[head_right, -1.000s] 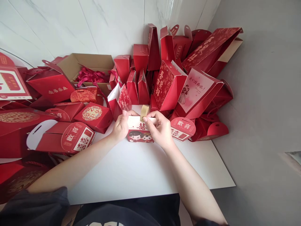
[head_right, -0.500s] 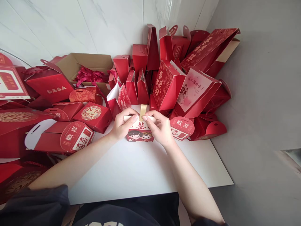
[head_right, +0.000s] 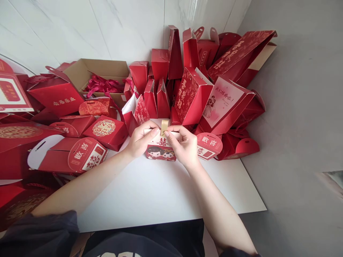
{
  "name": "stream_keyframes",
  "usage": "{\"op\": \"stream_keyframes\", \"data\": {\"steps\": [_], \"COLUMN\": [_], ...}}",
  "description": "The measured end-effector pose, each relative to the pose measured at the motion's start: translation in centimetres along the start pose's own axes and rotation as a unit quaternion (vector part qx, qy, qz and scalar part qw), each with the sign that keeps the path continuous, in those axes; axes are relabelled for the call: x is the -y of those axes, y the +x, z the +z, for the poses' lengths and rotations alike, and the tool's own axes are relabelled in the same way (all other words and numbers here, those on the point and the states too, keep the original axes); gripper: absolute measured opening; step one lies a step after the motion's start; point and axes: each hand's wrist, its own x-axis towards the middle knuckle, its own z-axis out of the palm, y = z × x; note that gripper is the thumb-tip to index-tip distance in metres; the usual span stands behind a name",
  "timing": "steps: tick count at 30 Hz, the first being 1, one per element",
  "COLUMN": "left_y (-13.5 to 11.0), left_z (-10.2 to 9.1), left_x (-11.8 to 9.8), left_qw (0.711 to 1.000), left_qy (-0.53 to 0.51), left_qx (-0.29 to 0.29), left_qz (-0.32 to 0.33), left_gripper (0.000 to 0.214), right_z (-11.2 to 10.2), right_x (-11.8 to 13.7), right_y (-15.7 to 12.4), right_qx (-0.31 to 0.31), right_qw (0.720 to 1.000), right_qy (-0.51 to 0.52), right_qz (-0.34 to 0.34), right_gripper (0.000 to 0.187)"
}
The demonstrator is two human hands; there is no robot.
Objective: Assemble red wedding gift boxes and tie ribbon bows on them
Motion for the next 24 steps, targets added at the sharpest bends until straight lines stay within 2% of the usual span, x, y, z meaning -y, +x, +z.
{"op": "stream_keyframes", "data": {"steps": [4,9,16,20,24], "left_y": [0.0,0.2,0.1,0.1,0.2], "left_z": [-0.3,-0.8,-0.6,-0.6,-0.9], "left_x": [-1.3,-2.8,-3.6,-3.9,-3.7], "left_qw": [0.988,0.945,0.957,0.957,0.956], "left_qy": [0.143,0.300,0.285,0.287,0.288], "left_qx": [-0.013,0.006,0.015,0.022,0.047], "left_qz": [0.050,0.127,0.051,0.041,0.042], "left_gripper": [0.024,0.015,0.010,0.018,0.029], "right_z": [-0.1,-0.1,0.1,0.2,-0.1], "right_x": [0.1,0.2,0.0,0.0,0.0], "right_y": [0.0,-0.1,-0.3,-0.3,-0.3], "right_qx": [-0.008,-0.011,0.008,0.024,0.069], "right_qw": [1.000,0.999,1.000,1.000,0.998], "right_qy": [-0.017,-0.021,0.003,-0.003,-0.010], "right_qz": [-0.012,-0.022,-0.014,-0.011,0.001], "right_gripper": [0.020,0.018,0.018,0.018,0.019]}}
